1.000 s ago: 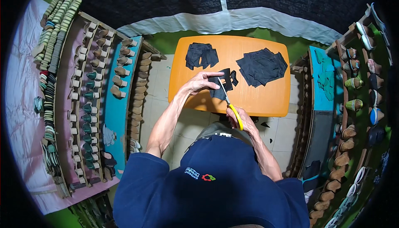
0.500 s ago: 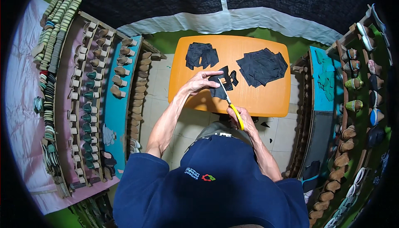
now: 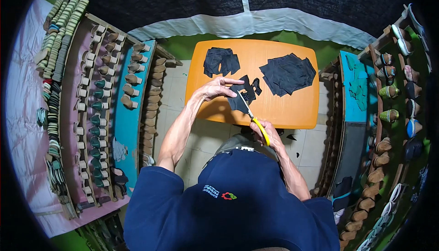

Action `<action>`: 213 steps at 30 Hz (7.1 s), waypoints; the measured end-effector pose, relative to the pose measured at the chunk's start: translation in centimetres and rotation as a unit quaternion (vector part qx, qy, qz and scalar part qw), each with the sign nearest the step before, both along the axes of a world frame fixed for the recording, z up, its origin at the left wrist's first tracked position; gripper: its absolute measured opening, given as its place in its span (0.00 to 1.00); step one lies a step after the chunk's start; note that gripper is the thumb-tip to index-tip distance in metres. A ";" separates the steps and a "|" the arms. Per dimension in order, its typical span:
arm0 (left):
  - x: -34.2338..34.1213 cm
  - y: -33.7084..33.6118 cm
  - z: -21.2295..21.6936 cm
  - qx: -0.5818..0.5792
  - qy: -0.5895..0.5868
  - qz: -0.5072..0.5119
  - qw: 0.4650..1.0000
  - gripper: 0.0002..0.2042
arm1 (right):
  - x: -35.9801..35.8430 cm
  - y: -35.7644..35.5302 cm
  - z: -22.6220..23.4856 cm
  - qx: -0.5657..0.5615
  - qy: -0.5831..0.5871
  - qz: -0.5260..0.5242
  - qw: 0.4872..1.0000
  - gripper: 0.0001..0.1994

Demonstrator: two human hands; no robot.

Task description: The person uses yellow-handled scissors to cut black fabric pieces on an orange table. They repeatedly pick up fabric, cut it into smaller shapes, and place the cut pieces into a pile on the table.

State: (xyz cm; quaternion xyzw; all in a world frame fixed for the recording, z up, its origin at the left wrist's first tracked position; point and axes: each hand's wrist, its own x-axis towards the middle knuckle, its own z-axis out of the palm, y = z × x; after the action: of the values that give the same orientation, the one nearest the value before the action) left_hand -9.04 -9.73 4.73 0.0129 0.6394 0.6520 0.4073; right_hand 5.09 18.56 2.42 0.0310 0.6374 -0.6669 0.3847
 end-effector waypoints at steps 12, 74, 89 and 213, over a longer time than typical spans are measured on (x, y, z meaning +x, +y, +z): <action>0.4 0.7 1.1 0.015 0.014 0.033 0.999 0.28 | 0.0 0.1 0.8 0.004 -0.023 -0.027 0.999 0.20; 3.7 2.8 -0.3 0.074 0.034 0.179 0.980 0.31 | -0.1 0.1 -0.1 -0.061 0.005 -0.037 0.997 0.23; 4.3 2.7 0.2 0.070 0.041 0.195 0.977 0.31 | -0.2 -0.2 -0.1 -0.050 -0.011 -0.008 0.999 0.25; 4.3 1.7 0.4 0.081 0.048 0.183 0.979 0.28 | -1.3 -1.0 -0.1 -0.025 -0.015 0.013 0.999 0.30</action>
State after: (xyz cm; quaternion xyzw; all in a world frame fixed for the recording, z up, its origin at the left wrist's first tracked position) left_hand -4.75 -8.03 5.11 -0.0400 0.5951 0.7634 0.2480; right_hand 3.84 17.55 2.30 0.0229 0.6152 -0.6769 0.4035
